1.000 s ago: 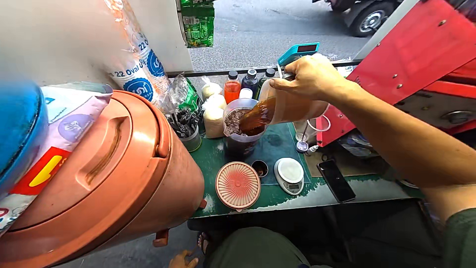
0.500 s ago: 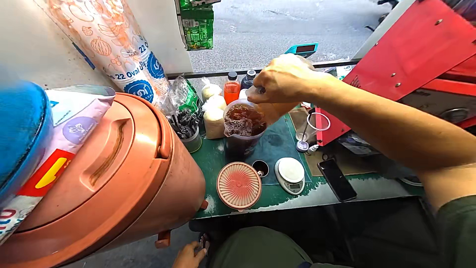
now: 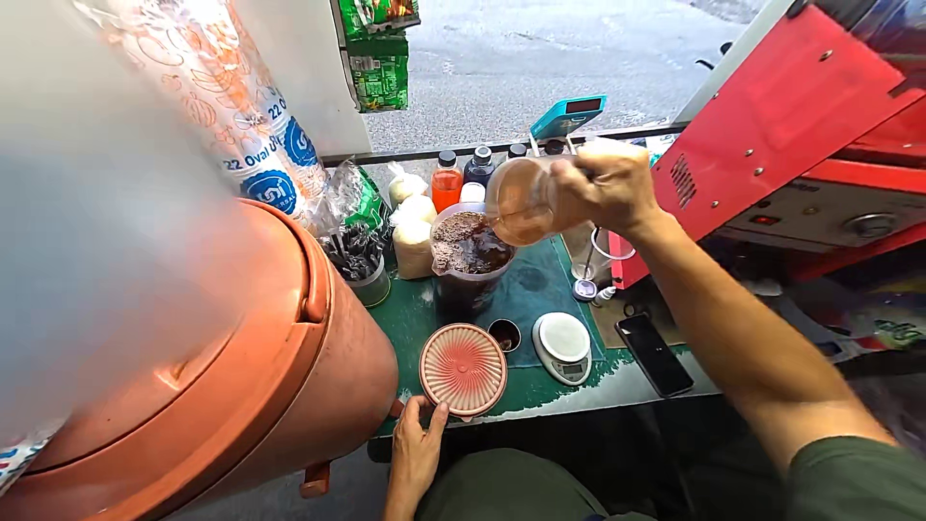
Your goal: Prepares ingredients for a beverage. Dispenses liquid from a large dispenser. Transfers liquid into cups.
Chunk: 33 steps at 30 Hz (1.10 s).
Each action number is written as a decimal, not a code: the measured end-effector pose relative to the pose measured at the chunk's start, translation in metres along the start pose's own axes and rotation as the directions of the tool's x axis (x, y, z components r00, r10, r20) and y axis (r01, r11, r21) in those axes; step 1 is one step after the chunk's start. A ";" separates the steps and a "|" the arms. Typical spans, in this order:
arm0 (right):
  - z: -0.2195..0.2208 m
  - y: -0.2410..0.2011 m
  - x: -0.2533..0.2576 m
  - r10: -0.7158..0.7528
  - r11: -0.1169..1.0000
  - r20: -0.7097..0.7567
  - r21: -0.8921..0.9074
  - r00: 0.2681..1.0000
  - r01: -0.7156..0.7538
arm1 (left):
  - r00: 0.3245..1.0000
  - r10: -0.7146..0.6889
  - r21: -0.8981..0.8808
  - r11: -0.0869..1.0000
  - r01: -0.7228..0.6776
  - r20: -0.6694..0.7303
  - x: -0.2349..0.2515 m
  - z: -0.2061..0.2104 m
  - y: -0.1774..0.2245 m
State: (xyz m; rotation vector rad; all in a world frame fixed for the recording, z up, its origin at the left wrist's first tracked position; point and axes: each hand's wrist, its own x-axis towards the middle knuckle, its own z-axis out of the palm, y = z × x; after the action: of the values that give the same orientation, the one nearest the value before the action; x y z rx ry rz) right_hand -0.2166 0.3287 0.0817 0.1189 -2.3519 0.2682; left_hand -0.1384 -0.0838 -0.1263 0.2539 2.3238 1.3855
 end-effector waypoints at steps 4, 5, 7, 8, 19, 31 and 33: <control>0.004 0.020 -0.065 0.521 0.848 -0.320 0.294 0.791 -0.440 | 0.986 -0.162 -0.185 0.968 0.167 0.042 0.007 0.003 0.003; 0.009 0.019 -0.085 0.637 0.764 -0.339 0.391 0.692 -0.512 | 0.978 -0.202 -0.266 0.941 0.209 0.053 0.008 0.005 0.006; 0.025 0.011 -0.120 0.811 0.581 -0.318 0.544 0.492 -0.605 | 0.970 -0.240 -0.362 0.901 0.240 0.045 0.009 0.010 0.011; 0.037 0.008 -0.135 0.860 0.508 -0.299 0.588 0.414 -0.630 | 0.970 -0.244 -0.386 0.892 0.234 0.024 0.009 0.014 0.012; 0.117 -0.009 -0.227 0.764 0.632 -0.409 0.321 0.499 -0.705 | 0.972 -0.229 -0.461 0.869 0.181 -0.049 0.008 0.014 0.012; 0.133 0.014 -0.221 0.891 0.446 -0.236 0.282 0.389 -0.850 | 0.972 -0.230 -0.460 0.868 0.186 -0.040 0.001 0.002 0.019; 0.131 0.022 -0.221 0.934 0.357 -0.115 0.256 0.338 -0.898 | 0.978 -0.210 -0.459 0.870 0.180 -0.014 -0.001 -0.003 0.026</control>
State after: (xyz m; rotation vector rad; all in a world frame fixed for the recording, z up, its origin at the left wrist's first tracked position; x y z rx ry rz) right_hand -0.1520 0.3216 -0.1681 -1.1988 -1.8641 0.9562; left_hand -0.1398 -0.0737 -0.1023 -0.1661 1.9262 1.7960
